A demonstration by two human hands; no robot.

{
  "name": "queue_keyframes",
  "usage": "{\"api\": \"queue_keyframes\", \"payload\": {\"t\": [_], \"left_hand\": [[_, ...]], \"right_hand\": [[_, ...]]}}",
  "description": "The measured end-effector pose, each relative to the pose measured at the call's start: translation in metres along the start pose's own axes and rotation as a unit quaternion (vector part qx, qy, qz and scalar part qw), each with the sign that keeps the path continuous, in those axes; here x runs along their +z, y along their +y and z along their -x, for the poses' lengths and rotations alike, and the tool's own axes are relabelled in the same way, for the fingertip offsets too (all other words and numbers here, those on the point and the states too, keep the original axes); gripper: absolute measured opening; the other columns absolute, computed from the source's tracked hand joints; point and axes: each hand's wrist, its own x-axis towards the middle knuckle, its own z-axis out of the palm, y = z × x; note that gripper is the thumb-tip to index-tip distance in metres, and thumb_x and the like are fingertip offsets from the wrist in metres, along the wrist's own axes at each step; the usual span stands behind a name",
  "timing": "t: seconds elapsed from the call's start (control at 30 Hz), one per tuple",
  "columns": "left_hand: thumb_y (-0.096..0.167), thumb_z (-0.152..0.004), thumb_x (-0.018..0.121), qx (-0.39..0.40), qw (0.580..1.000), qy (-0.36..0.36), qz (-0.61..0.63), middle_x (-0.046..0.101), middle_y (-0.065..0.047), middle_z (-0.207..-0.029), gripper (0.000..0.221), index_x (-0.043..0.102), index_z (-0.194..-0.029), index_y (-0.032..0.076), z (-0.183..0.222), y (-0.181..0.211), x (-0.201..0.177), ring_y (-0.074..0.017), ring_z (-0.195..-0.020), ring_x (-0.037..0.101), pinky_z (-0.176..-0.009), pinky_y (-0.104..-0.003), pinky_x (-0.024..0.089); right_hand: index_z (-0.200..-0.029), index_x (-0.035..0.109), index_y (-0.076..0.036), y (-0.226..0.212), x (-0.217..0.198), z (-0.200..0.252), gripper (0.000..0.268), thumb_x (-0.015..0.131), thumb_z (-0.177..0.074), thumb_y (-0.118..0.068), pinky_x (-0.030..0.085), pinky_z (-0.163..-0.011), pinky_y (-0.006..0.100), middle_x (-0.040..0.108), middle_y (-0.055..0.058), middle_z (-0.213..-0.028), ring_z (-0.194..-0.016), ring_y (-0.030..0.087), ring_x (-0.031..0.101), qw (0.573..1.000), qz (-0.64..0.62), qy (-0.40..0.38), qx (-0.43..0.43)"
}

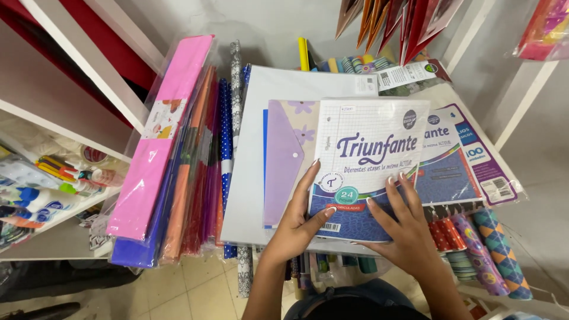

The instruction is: Organizing and inspecting various stationery supplies like folders, notebooks, and plastic sleeves on store shelves

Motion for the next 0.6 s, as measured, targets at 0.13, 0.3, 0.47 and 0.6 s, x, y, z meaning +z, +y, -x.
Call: {"api": "queue_keyframes", "payload": {"t": [0.13, 0.3, 0.47, 0.6], "left_hand": [[0.015, -0.103, 0.056, 0.033, 0.999, 0.020, -0.025, 0.012, -0.014, -0.173, 0.074, 0.013, -0.163, 0.009, 0.005, -0.003, -0.001, -0.0288, -0.162, 0.008, -0.130, -0.045, 0.011], [0.019, -0.103, 0.054, 0.034, 0.998, 0.051, -0.034, -0.004, -0.011, -0.175, 0.083, -0.002, -0.164, 0.013, 0.008, -0.002, 0.003, -0.0296, -0.162, -0.003, -0.129, -0.049, 0.006], [0.016, -0.103, 0.053, 0.031, 0.998, 0.045, -0.032, 0.003, -0.012, -0.175, 0.078, 0.004, -0.164, 0.013, 0.013, 0.000, -0.001, -0.0296, -0.162, 0.001, -0.129, -0.048, 0.008], [0.017, -0.105, 0.054, 0.046, 0.998, 0.041, -0.033, 0.013, -0.012, -0.174, 0.072, 0.013, -0.163, 0.012, 0.017, -0.004, -0.006, -0.0290, -0.162, 0.009, -0.130, -0.047, 0.012]], "right_hand": [[-0.156, 0.039, -0.016, -0.004, -0.004, -0.009, 0.103, 0.084, -0.075, -0.059, 0.030, -0.125, 0.070, 0.027, 0.022, -0.169, -0.158, 0.051, 0.025, 1.000, -0.020, 0.007, -0.002], [-0.151, 0.048, -0.012, -0.006, -0.005, -0.015, 0.097, 0.088, -0.074, -0.056, 0.040, -0.119, 0.064, 0.042, 0.023, -0.162, -0.153, 0.047, 0.040, 1.000, 0.009, 0.028, 0.006], [-0.149, 0.051, -0.012, -0.012, -0.006, -0.016, 0.089, 0.088, -0.078, -0.048, 0.040, -0.121, 0.063, 0.045, 0.021, -0.161, -0.153, 0.045, 0.042, 0.999, -0.003, 0.039, 0.022], [-0.148, 0.053, -0.012, -0.014, -0.002, -0.015, 0.081, 0.087, -0.082, -0.044, 0.040, -0.122, 0.060, 0.049, 0.020, -0.158, -0.151, 0.044, 0.045, 0.998, -0.008, 0.051, 0.018]]}}
